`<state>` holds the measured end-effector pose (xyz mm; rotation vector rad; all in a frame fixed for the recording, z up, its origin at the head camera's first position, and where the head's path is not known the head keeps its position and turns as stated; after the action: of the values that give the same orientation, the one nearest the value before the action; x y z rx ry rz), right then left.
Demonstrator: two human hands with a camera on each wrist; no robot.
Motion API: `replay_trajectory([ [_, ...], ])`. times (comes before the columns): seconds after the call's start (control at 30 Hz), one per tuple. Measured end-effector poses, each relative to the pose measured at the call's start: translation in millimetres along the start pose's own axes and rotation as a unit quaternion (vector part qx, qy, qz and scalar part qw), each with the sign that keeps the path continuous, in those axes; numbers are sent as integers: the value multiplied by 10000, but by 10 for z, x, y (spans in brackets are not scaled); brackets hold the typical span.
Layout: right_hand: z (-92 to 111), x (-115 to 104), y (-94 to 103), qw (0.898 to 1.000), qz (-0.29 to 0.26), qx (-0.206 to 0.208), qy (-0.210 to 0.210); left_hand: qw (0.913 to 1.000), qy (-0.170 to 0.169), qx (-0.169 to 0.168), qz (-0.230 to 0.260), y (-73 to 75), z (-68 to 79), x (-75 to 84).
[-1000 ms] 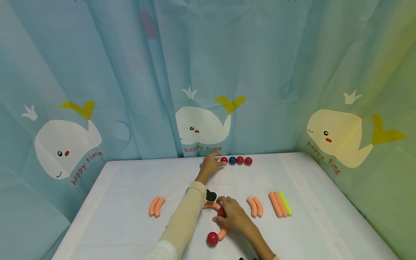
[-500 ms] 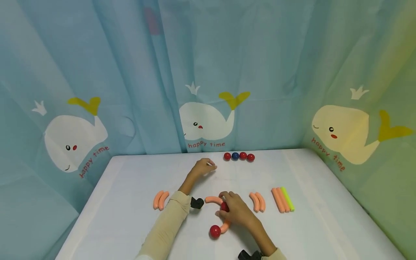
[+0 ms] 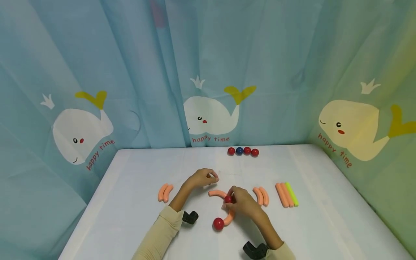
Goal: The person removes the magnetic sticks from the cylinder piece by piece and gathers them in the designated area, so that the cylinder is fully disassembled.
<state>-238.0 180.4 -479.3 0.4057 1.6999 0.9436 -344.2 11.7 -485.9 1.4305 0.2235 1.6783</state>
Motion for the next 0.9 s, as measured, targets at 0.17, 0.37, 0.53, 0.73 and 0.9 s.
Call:
replay_trajectory([
  [0.17,-25,8,-31,9993,-125,362,-39,9997,-203,14,-155,-40,212,-46],
  [0.37,-73,28,-107,9952,-47,770,594,9993,-362,65,-97,-88,452,-161],
  [0.53,-92,36,-153,9925,-107,899,820,9993,-313,169,-112,-105,627,-236],
  [0.73,-91,43,-180,9920,-130,878,895,9973,-579,361,-259,-135,746,-243],
  [0.9,-94,48,-185,9924,-76,873,862,9952,-604,729,-263,-183,748,-227],
])
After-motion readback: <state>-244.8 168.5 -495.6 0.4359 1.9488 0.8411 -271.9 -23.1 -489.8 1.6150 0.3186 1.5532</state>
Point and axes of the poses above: each hand's wrist, its own z-axis away from the middle knuckle, its own y-axis out of the back of the hand, x = y × z, the point moved 3 cm from there along -z, towards the middle knuckle, and after that the axes turned 12 degrees about y, right-handed, at the moved point
